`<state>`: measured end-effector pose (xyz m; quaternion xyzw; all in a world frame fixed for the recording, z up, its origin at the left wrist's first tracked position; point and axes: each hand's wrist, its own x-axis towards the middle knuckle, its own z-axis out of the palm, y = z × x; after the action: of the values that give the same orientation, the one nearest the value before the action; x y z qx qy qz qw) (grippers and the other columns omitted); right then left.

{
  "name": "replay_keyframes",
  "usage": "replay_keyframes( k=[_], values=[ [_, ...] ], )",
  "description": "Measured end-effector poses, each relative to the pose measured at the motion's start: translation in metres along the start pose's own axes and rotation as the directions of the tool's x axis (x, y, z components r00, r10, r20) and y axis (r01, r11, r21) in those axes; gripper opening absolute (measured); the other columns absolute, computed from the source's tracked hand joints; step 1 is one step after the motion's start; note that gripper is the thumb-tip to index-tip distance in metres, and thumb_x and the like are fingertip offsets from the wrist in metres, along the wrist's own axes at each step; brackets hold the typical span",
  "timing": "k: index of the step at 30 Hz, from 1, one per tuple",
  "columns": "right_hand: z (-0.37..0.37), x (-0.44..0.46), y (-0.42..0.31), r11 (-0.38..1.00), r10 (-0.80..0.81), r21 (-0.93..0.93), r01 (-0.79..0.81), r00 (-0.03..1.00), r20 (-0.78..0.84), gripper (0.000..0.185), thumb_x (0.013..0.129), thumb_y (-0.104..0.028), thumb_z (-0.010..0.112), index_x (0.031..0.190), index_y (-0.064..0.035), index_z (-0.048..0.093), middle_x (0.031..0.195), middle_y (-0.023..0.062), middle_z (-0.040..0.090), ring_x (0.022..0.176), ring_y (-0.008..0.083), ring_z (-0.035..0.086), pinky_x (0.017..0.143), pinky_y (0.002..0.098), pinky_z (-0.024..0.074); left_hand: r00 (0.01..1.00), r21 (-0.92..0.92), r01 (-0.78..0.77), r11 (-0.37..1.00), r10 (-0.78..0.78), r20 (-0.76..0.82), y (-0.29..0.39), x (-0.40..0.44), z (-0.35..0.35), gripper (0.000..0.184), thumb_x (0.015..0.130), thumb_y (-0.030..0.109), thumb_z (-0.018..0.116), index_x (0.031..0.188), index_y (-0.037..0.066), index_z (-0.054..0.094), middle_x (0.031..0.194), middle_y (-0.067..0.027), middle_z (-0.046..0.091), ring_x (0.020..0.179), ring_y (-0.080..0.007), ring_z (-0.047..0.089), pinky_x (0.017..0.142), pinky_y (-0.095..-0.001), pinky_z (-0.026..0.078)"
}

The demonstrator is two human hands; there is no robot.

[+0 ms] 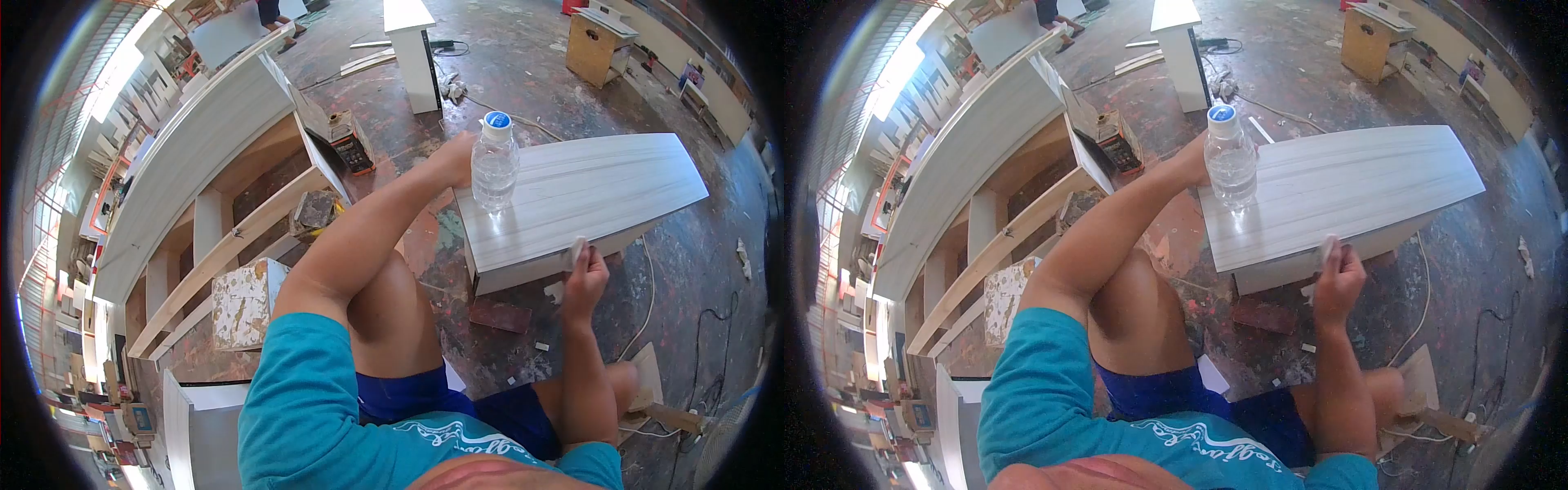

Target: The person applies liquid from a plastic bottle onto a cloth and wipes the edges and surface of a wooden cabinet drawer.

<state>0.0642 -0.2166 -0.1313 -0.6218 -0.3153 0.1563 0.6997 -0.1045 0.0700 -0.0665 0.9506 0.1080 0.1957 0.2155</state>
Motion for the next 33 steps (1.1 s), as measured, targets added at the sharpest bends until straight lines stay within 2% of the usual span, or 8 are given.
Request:
replay_keyframes(
  k=[4, 10, 13, 19, 22, 25, 29, 33],
  values=[
    [-0.006, 0.010, 0.006, 0.966, 0.185, 0.195, -0.172, 0.981, -0.053, 0.035, 0.110, -0.033, 0.052, 0.108, -0.0028, 0.070, 0.090, -0.0026, 0.063, 0.078, 0.0066, 0.059, 0.061, 0.0247, 0.0500, 1.000, 0.054, 0.019, 0.998, -0.020, 0.019, 0.001, 0.003, 0.001, 0.036, 0.083, 0.017, 0.083, 0.115, 0.010, 0.069, 0.111, -0.0101, 0.070, 0.106, -0.0255, 0.067, 0.096, -0.0382, 0.053],
    [0.008, -0.035, 0.000, 0.990, 0.122, -0.096, -0.102, 0.966, 0.228, 0.039, 0.108, -0.030, 0.054, 0.088, 0.0024, 0.064, 0.079, 0.0007, 0.061, 0.075, 0.0070, 0.048, 0.065, 0.0279, 0.0420, 1.000, -0.001, -0.017, 1.000, 0.017, -0.006, -0.008, 0.002, 0.005, 0.035, 0.084, 0.018, 0.082, 0.116, 0.009, 0.069, 0.112, -0.0099, 0.070, 0.105, -0.0254, 0.067, 0.095, -0.0378, 0.053],
    [0.003, -0.017, -0.003, 0.982, -0.071, -0.165, 0.092, 0.989, 0.131, 0.039, 0.109, -0.031, 0.054, 0.089, 0.0019, 0.065, 0.079, 0.0005, 0.061, 0.075, 0.0071, 0.048, 0.066, 0.0284, 0.0427, 0.999, -0.052, 0.041, 0.998, -0.042, -0.012, 0.005, 0.001, 0.000, 0.033, 0.084, 0.017, 0.081, 0.113, 0.010, 0.069, 0.111, -0.0097, 0.070, 0.104, -0.0258, 0.067, 0.095, -0.0379, 0.053],
    [0.004, 0.007, -0.003, 0.958, 0.150, 0.263, -0.117, 0.982, -0.111, 0.039, 0.109, -0.031, 0.054, 0.091, 0.0013, 0.066, 0.077, -0.0001, 0.060, 0.074, 0.0080, 0.049, 0.067, 0.0302, 0.0448, 0.996, 0.073, -0.073, 0.995, 0.076, -0.036, 0.000, 0.002, 0.003, 0.027, 0.084, 0.017, 0.080, 0.108, 0.009, 0.070, 0.104, -0.0095, 0.071, 0.100, -0.0249, 0.068, 0.092, -0.0379, 0.054],
    [0.010, -0.018, -0.017, 0.991, 0.129, 0.037, -0.130, 0.991, 0.020, 0.038, 0.108, -0.029, 0.054, 0.087, 0.0013, 0.065, 0.075, -0.0003, 0.058, 0.073, 0.0081, 0.049, 0.067, 0.0305, 0.0443, 0.997, -0.223, 0.053, 0.973, -0.062, -0.035, -0.002, 0.001, 0.006, 0.025, 0.084, 0.017, 0.080, 0.105, 0.008, 0.069, 0.101, -0.0096, 0.070, 0.098, -0.0250, 0.067, 0.090, -0.0380, 0.053],
    [0.021, -0.032, -0.007, 0.996, 0.085, -0.004, -0.085, 0.984, 0.157, 0.039, 0.107, -0.027, 0.055, 0.082, 0.0007, 0.063, 0.073, -0.0015, 0.056, 0.068, 0.0066, 0.047, 0.059, 0.0287, 0.0411, 0.992, -0.103, -0.095, 0.990, 0.085, -0.095, -0.002, 0.004, 0.004, 0.022, 0.085, 0.017, 0.079, 0.103, 0.008, 0.069, 0.098, -0.0104, 0.070, 0.095, -0.0267, 0.067, 0.087, -0.0387, 0.053],
    [0.011, -0.016, -0.014, 0.997, 0.070, -0.050, -0.064, 0.989, 0.128, 0.041, 0.108, -0.029, 0.055, 0.078, -0.0012, 0.061, 0.071, -0.0028, 0.054, 0.065, 0.0056, 0.045, 0.055, 0.0268, 0.0382, 0.997, -0.040, 0.022, 0.999, -0.025, -0.066, 0.004, 0.000, 0.000, 0.021, 0.086, 0.017, 0.077, 0.103, 0.008, 0.069, 0.097, -0.0119, 0.069, 0.094, -0.0284, 0.067, 0.086, -0.0399, 0.053],
    [-0.001, 0.006, -0.003, 0.944, 0.249, 0.237, -0.232, 0.967, -0.046, 0.038, 0.109, -0.033, 0.052, 0.088, -0.0042, 0.063, 0.077, -0.0024, 0.057, 0.064, 0.0061, 0.047, 0.054, 0.0272, 0.0400, 0.998, 0.006, 0.048, 0.999, -0.048, -0.037, 0.006, 0.001, 0.001, 0.023, 0.085, 0.018, 0.077, 0.104, 0.008, 0.069, 0.099, -0.0130, 0.069, 0.095, -0.0303, 0.067, 0.087, -0.0412, 0.053]
  ],
)
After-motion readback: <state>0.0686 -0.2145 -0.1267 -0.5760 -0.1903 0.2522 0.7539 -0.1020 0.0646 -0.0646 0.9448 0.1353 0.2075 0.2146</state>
